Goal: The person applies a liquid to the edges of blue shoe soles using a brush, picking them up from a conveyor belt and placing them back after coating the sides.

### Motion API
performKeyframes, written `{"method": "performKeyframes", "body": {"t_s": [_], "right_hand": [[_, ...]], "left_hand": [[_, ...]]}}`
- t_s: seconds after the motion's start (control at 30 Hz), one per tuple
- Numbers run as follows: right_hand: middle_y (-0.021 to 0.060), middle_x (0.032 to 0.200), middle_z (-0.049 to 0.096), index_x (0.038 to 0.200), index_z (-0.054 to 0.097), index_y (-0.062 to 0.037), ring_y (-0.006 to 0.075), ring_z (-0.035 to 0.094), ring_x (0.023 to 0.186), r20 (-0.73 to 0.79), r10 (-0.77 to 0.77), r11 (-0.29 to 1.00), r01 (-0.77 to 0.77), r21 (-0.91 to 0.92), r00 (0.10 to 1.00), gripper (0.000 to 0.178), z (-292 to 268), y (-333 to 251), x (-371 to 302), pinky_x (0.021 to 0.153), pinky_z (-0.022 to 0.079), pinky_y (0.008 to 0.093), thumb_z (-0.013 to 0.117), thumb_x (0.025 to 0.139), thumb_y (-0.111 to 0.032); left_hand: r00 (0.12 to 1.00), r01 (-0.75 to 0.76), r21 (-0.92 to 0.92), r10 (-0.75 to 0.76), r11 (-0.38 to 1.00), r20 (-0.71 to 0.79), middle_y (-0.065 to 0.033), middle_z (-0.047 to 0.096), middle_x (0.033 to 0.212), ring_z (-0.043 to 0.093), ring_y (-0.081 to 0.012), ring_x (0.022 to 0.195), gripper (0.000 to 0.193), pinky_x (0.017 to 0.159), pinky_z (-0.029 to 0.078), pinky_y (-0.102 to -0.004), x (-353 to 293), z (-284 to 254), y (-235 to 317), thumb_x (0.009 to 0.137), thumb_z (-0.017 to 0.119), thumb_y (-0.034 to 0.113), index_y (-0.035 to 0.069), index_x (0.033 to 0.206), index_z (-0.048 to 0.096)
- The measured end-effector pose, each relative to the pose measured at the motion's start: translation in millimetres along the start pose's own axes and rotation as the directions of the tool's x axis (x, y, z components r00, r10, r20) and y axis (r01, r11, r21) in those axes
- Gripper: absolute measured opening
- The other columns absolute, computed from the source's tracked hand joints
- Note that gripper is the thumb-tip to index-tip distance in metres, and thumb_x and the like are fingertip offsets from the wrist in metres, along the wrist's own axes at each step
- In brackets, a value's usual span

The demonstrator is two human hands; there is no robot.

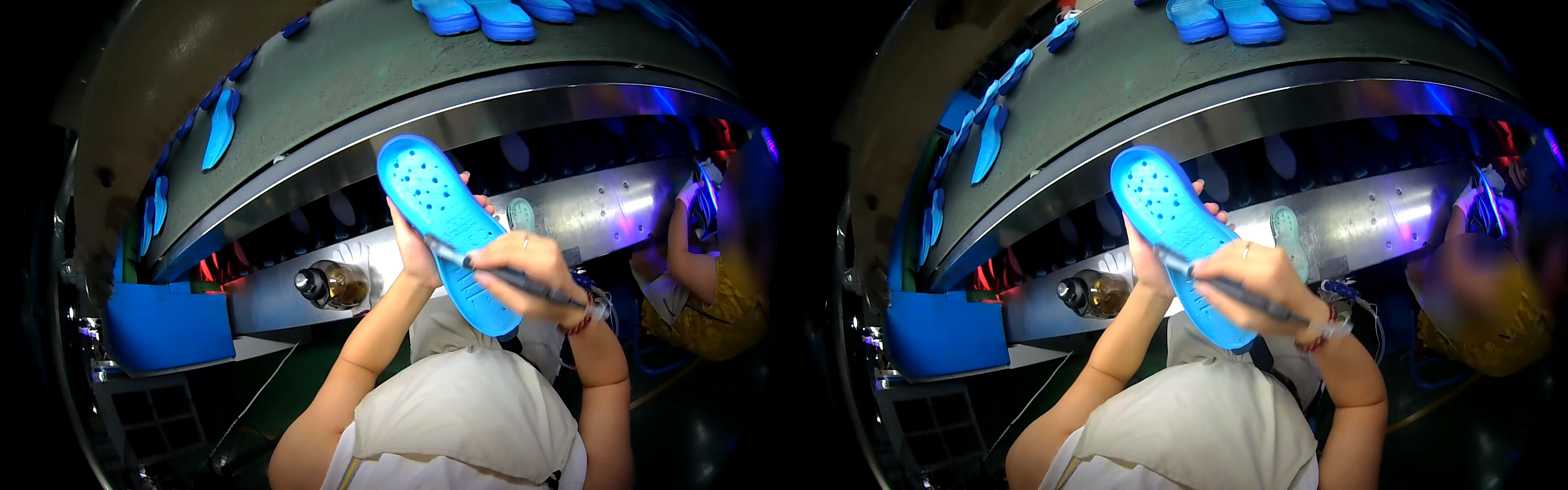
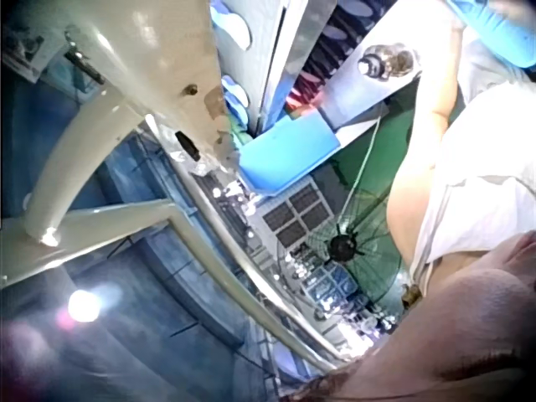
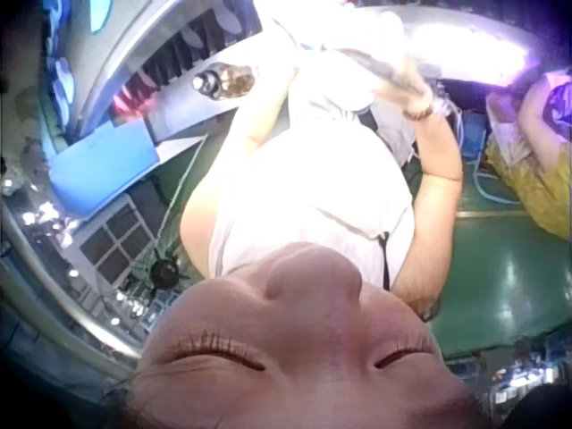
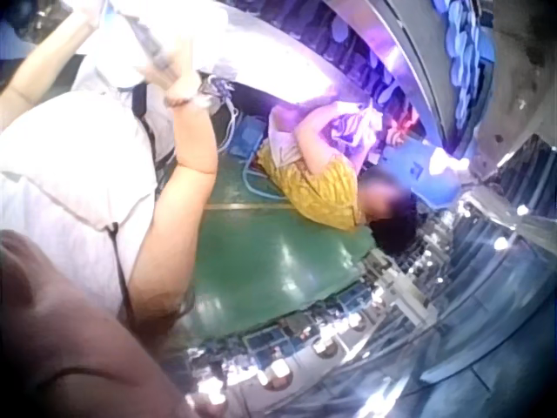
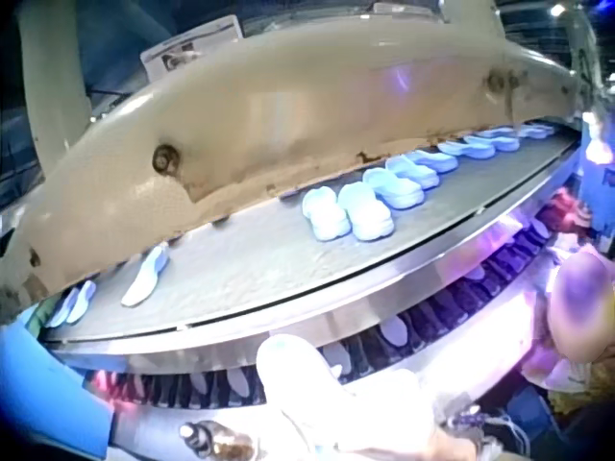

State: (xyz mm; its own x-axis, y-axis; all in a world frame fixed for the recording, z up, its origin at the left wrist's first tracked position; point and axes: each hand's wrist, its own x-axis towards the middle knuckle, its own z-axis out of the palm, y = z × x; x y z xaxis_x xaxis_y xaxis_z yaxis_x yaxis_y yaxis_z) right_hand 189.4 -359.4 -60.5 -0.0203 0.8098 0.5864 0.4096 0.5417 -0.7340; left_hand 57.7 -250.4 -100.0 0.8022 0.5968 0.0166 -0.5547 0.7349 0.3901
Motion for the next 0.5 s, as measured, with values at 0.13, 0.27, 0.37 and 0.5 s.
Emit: {"method": "performKeyframes", "body": {"t_s": [0.13,0.27,0.37,0.5], "right_hand": [[0.0111,0.084,0.065,0.085,0.065,-0.0031,0.0225,0.064,0.076,0.252,-0.004,0.962,-0.065,0.267,0.968,0.017,-15,-7,-10,0.072,0.049,0.0295,0.068,0.069,-0.004],[0.0130,0.088,0.065,0.088,0.064,-0.0014,0.0238,0.063,0.082,0.112,0.028,0.995,-0.038,0.094,0.993,0.020,-18,13,-13,0.074,0.049,0.0308,0.068,0.069,-0.001],[0.0118,0.090,0.065,0.089,0.065,-0.0015,0.0226,0.063,0.082,0.290,0.027,0.973,-0.092,0.214,0.957,0.020,-23,-2,-19,0.077,0.049,0.0298,0.068,0.069,-0.001],[0.0098,0.092,0.066,0.090,0.066,-0.0019,0.0218,0.063,0.084,0.053,0.263,0.929,-0.268,0.255,0.963,0.022,-36,17,-29,0.078,0.049,0.0300,0.070,0.069,-0.003]], "left_hand": [[0.994,-0.099,0.033,0.100,0.995,-0.042,-0.0201,0.055,0.106,0.052,-0.0344,0.100,0.091,0.091,0.039,-0.0471,-1,-2,12,0.075,0.015,0.076,0.004,0.125,0.039],[0.985,-0.171,0.099,0.171,0.980,0.007,-0.0202,0.054,0.109,0.052,-0.0335,0.101,0.091,0.093,0.037,-0.0480,8,6,16,0.076,0.016,0.076,0.003,0.127,0.036],[0.982,-0.190,0.124,0.190,0.974,0.011,-0.0208,0.053,0.110,0.052,-0.0342,0.101,0.093,0.093,0.037,-0.0480,9,8,26,0.075,0.017,0.077,0.003,0.129,0.034],[0.981,-0.195,0.147,0.196,0.970,0.007,-0.0208,0.053,0.110,0.051,-0.0346,0.101,0.092,0.093,0.037,-0.0478,15,9,31,0.075,0.018,0.077,0.003,0.128,0.034]]}}
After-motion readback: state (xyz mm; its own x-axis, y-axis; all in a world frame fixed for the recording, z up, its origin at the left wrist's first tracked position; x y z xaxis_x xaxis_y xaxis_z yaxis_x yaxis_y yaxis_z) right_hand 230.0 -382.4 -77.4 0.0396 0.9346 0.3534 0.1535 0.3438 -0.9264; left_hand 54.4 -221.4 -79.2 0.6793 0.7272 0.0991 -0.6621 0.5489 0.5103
